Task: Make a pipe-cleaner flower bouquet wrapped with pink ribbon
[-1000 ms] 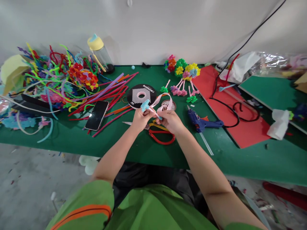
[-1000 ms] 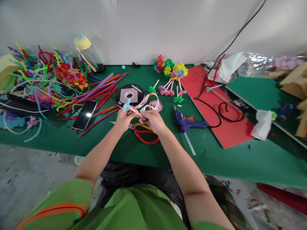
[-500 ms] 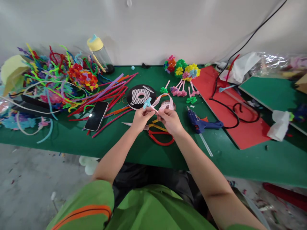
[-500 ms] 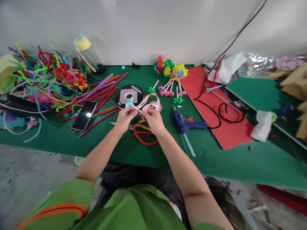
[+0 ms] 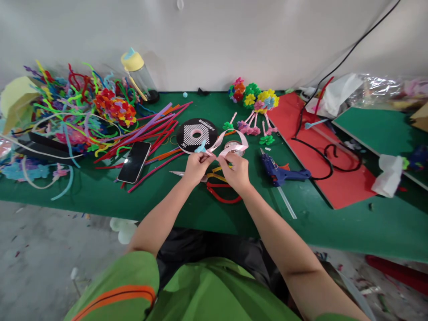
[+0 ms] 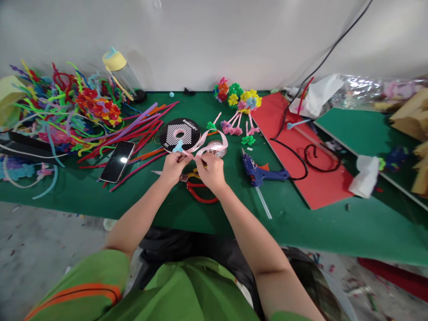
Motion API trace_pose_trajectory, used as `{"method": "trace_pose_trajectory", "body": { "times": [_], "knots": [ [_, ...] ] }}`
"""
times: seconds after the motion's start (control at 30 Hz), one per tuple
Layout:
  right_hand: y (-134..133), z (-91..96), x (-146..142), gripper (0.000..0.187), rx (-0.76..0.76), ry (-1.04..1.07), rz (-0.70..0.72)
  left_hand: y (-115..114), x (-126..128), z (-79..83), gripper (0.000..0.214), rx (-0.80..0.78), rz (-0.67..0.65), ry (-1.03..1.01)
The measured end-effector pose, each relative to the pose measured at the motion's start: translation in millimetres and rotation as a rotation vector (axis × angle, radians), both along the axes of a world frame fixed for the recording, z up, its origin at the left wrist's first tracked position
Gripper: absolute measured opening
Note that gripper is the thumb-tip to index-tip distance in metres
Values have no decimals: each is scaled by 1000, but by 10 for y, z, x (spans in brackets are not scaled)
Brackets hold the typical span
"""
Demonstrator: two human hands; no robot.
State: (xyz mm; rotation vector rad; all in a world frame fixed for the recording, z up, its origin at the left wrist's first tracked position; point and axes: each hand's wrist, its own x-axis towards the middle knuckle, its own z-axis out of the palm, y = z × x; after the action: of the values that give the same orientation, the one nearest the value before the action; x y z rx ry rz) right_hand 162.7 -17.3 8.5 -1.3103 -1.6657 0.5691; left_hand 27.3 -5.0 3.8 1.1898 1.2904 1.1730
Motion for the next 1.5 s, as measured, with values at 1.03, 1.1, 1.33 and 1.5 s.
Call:
{"method": "trace_pose_trajectory", "body": {
  "times": [1.03,1.1,1.33,1.5],
  "knots": [
    [66,-88,4,26,-371,375,10,8,-11,-20,22,33,-107,84],
    [36,-61,-2,24,-236,189,-13,4,-10,-23,23,30,-86,93],
    [-4,-48,-24,24,109,-57,-6,-7,-11,-51,21,28,-60,84],
    [1,-44,-22,27,96,-114,-11,-15,-13,-3,19,44,-71,141]
  ]
}}
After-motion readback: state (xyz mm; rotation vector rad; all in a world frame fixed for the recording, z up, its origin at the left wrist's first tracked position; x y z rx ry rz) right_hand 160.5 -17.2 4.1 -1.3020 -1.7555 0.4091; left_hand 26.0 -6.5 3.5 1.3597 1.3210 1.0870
